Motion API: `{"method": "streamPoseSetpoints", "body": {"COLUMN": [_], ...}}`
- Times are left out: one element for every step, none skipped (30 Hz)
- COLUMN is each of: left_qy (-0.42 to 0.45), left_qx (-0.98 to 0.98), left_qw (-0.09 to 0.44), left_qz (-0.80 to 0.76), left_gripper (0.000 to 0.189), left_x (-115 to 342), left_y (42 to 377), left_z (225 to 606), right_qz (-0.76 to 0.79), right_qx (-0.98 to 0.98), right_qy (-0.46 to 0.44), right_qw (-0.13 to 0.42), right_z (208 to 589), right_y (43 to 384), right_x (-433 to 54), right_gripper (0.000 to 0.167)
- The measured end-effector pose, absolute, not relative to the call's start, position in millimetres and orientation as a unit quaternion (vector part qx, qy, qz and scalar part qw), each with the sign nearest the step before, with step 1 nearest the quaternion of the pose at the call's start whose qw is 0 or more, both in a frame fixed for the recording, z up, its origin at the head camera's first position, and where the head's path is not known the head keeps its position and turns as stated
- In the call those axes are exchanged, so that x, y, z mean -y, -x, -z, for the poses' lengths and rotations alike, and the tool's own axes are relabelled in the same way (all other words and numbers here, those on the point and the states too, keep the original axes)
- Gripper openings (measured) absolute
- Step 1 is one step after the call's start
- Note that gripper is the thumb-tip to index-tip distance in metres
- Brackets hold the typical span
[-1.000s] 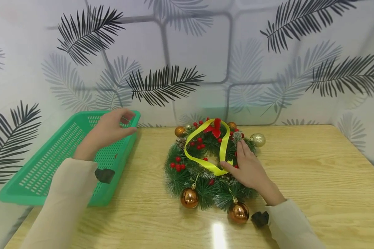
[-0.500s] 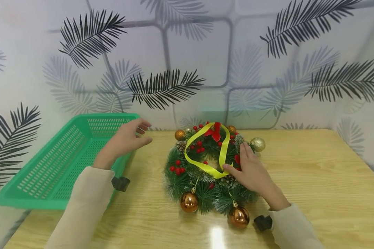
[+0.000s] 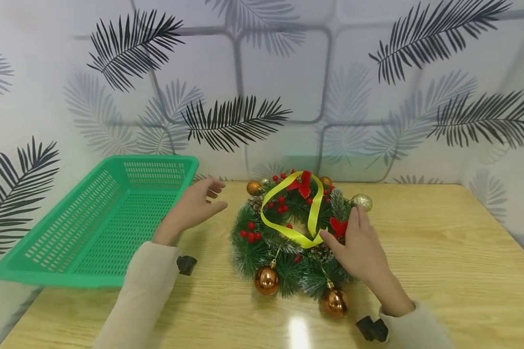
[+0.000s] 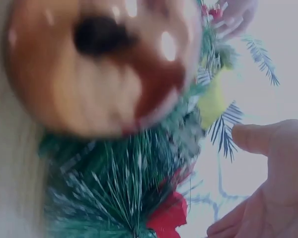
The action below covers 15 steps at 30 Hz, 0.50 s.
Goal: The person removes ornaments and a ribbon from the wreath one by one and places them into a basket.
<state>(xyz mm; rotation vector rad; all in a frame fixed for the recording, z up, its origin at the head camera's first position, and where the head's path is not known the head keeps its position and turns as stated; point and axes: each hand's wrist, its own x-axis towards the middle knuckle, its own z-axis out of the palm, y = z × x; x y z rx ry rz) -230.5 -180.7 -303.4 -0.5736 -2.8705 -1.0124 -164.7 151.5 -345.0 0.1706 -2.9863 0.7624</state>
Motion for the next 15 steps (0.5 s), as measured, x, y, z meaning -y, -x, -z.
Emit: {"method": "streamPoseSetpoints", "body": {"left_qy": [0.184,0.181,0.18,0.179,0.177,0.175,0.174,0.172,0.167,0.163,0.161,0.158,0.155,0.154,0.152], "left_qx": [0.925,0.924,0.922,0.921,0.919,0.918,0.916,0.915,0.915,0.914,0.911,0.91,0.908,0.907,0.906], "left_qw": [0.025,0.027,0.029,0.03,0.029,0.028,0.026,0.025,0.025,0.025,0.028,0.03,0.032,0.034,0.035], "left_qz": [0.331,0.337,0.342,0.346,0.35,0.355,0.36,0.363,0.368,0.372,0.378,0.383,0.388,0.39,0.394], "left_gripper": [0.042,0.042,0.041,0.041,0.041,0.04,0.04,0.04,0.04,0.039,0.038,0.038,0.037,0.037,0.037], "left_x": [178.4,176.4,174.2,172.5,171.0,169.9,169.2,168.7,168.4,168.5,168.6,168.7,168.8,168.7,168.6], "left_y": [230.6,230.5,230.2,230.5,230.8,231.1,231.6,231.9,232.4,232.7,232.7,232.5,233.1,233.6,234.0], "left_z": [303.1,302.6,302.6,303.9,305.7,308.4,311.8,315.3,319.3,323.1,326.5,329.5,331.5,333.2,334.6], "right_qz": [-0.248,-0.249,-0.251,-0.255,-0.259,-0.263,-0.268,-0.273,-0.28,-0.284,-0.286,-0.286,-0.286,-0.285,-0.279], "right_qx": [0.967,0.967,0.967,0.966,0.965,0.964,0.963,0.962,0.96,0.959,0.958,0.958,0.958,0.958,0.96], "right_qy": [-0.049,-0.043,-0.037,-0.031,-0.023,-0.016,-0.009,-0.002,0.005,0.012,0.017,0.02,0.022,0.023,0.023], "right_qw": [0.03,0.032,0.034,0.033,0.03,0.027,0.021,0.011,0.001,-0.008,-0.014,-0.017,-0.019,-0.018,-0.013], "right_z": [344.7,344.7,344.6,344.5,344.5,344.6,345.0,345.9,346.7,347.8,349.2,350.7,352.7,355.0,357.4], "right_y": [162.6,161.0,159.9,159.2,159.0,159.0,159.2,159.7,160.1,160.5,161.2,161.6,163.1,164.5,165.8], "right_x": [-150.1,-148.8,-147.7,-146.5,-145.1,-143.6,-141.9,-140.0,-138.2,-136.2,-134.4,-132.7,-130.9,-129.4,-128.3], "right_gripper": [0.096,0.097,0.098,0.099,0.101,0.102,0.103,0.105,0.106,0.106,0.106,0.105,0.104,0.103,0.102]}}
